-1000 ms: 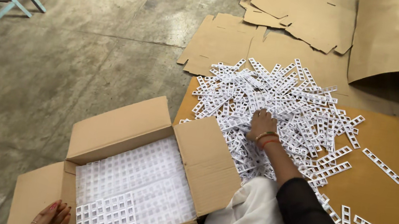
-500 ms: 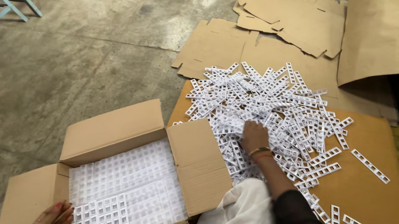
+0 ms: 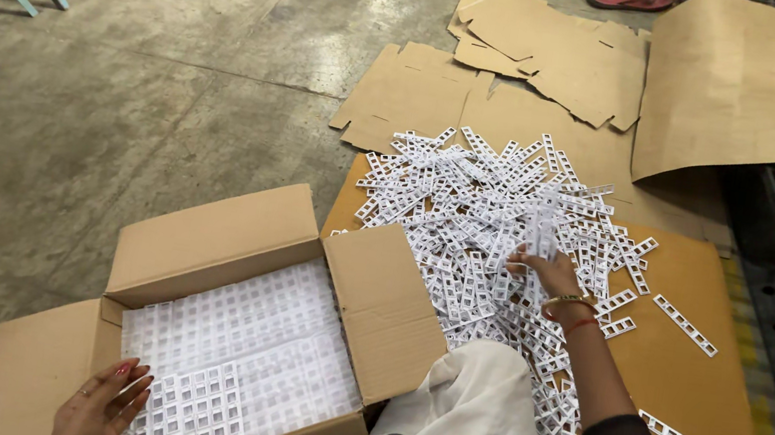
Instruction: The person sits on the floor and repeatedly picks up small white plastic grid pieces from a pile, places them into a cardboard box lined with bubble wrap, and arranges them in rows. The person occasionally adjusts the bubble wrap and continues filling the box with the plastic parts.
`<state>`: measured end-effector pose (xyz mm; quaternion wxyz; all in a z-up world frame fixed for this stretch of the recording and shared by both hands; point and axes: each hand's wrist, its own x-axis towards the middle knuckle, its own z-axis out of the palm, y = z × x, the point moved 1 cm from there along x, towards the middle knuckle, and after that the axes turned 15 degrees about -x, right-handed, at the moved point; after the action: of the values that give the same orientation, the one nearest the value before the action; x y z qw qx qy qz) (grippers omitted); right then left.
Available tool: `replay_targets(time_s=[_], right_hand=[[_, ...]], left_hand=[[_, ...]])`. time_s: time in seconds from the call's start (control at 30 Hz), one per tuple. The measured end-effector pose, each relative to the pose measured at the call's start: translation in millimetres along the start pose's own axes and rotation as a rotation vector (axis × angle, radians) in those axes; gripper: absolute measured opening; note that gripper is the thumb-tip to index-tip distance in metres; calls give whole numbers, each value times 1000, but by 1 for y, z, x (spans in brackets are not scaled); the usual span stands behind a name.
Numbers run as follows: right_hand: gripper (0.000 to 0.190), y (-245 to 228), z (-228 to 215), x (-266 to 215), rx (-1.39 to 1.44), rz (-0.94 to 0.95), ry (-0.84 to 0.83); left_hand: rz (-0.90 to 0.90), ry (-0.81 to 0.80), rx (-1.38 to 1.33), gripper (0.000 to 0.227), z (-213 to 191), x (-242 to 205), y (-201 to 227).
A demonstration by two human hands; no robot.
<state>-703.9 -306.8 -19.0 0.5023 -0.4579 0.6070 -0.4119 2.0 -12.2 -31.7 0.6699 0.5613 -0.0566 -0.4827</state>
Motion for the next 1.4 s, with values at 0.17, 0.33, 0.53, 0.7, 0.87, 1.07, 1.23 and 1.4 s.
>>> replay_targets(time_s=[0.17,0.33,0.53,0.7,0.87,1.07,1.23,1.4], right_hand=[[30,3,-14,-18,130,70,105],[33,-19,-15,-53,346,18,28],[34,-54,47,-126,627,-93,-23],[42,-73,116,-204,323,-177,-366],[37,-64,139,-227,585,77,-156],[31,-47,117,-233,377,58,-17],[36,-47,108,-228,-489,-150,141],[66,-70,107,-236,-1077,-289,207]], left_hand=[[77,-34,-4,30,5,-18,0],[137,-158,33,31,85,-60,6],[-126,-668,-69,35,265,-137,-98],[-383,-627,-503,26,378,-175,-152],[-179,-290,-611,22,387,-177,-133],[39,-387,-467,30,374,-168,-133],[120,-553,-103,38,396,-201,-188],[-23,-648,-199,51,405,-222,-211]])
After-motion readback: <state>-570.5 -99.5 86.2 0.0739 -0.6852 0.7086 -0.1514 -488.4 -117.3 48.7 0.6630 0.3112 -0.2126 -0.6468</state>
